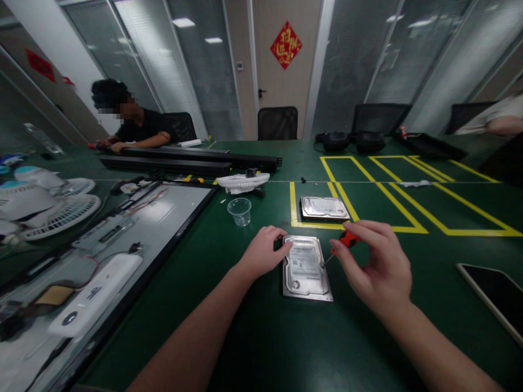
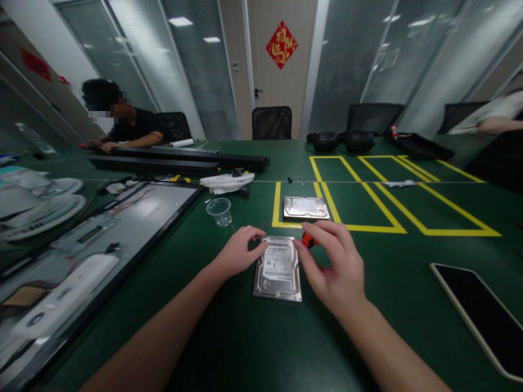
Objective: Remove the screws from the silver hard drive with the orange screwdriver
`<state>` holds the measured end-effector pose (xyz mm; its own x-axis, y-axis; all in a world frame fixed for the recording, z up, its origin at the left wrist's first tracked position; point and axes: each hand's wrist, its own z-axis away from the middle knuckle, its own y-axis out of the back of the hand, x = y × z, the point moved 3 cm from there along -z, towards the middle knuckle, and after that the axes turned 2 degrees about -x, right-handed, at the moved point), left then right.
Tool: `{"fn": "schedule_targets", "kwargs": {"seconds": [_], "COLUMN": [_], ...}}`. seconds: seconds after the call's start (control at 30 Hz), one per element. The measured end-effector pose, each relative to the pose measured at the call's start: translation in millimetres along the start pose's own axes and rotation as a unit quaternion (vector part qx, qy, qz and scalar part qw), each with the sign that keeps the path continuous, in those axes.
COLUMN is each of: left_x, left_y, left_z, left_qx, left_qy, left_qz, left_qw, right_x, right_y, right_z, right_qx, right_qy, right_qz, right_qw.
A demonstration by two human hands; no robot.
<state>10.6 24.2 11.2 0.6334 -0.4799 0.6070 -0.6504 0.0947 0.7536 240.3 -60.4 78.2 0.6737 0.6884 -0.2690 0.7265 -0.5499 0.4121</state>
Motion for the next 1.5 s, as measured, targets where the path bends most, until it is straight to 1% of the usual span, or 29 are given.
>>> {"fn": "schedule_targets", "kwargs": {"seconds": [0.1,0.2,0.27,0.37,0.5,0.57,0.67,0.73,0.87,0.97,1.13,1.23,1.4,1.5], "left_x": [0.8,1.9,2.1,1.6,1.1,1.2,1.6,1.6,1.3,1.5,1.8,1.1,0.2,0.7], "left_y": [0.8,1.9,2.1,1.8,1.0,1.1,1.4,1.6,1.7,1.9,1.8,1.3,1.0,1.1], "left_z": [-0.3,-0.4,-0.3,-0.3,-0.5,-0.6,-0.5,-0.3,0.0,-0.1,-0.3,0.0,-0.2,-0.4], "left_qx": [-0.004,-0.005,-0.006,-0.003,-0.001,-0.001,-0.003,-0.003,-0.005,-0.008,-0.004,-0.003,-0.002,-0.005], "left_qy": [0.006,0.009,0.009,0.007,0.004,0.004,0.002,0.002,0.005,0.007,0.006,0.002,0.002,0.004], "left_qz": [-0.003,-0.001,0.001,0.000,0.000,-0.001,-0.003,-0.004,-0.005,-0.006,-0.004,-0.003,-0.003,-0.002], "left_qw": [1.000,1.000,1.000,1.000,1.000,1.000,1.000,1.000,1.000,1.000,1.000,1.000,1.000,1.000], "right_x": [1.2,5.0,6.9,6.8,3.1,1.7,0.4,0.8,4.6,7.0,9.5,9.1,4.1,1.7], "right_y": [-1.8,-4.2,-4.9,-4.5,-2.0,-1.2,-0.8,-1.1,-2.1,-2.8,-5.8,-6.3,-1.7,0.7], "right_z": [4.0,9.6,11.7,9.8,2.4,0.1,0.4,2.8,9.7,13.9,17.8,15.7,3.8,-0.3], "right_qx": [-0.013,-0.030,-0.030,-0.020,0.008,0.014,0.011,-0.002,-0.031,-0.026,-0.010,-0.013,-0.003,0.009], "right_qy": [-0.020,-0.063,-0.075,-0.055,-0.010,-0.007,-0.010,-0.022,-0.075,-0.099,-0.115,-0.106,-0.033,-0.008], "right_qz": [-0.037,-0.088,-0.096,-0.078,-0.018,0.000,-0.009,-0.031,-0.072,-0.077,-0.109,-0.105,-0.040,-0.005], "right_qw": [0.999,0.994,0.992,0.995,1.000,1.000,1.000,0.999,0.994,0.992,0.987,0.989,0.999,1.000]}}
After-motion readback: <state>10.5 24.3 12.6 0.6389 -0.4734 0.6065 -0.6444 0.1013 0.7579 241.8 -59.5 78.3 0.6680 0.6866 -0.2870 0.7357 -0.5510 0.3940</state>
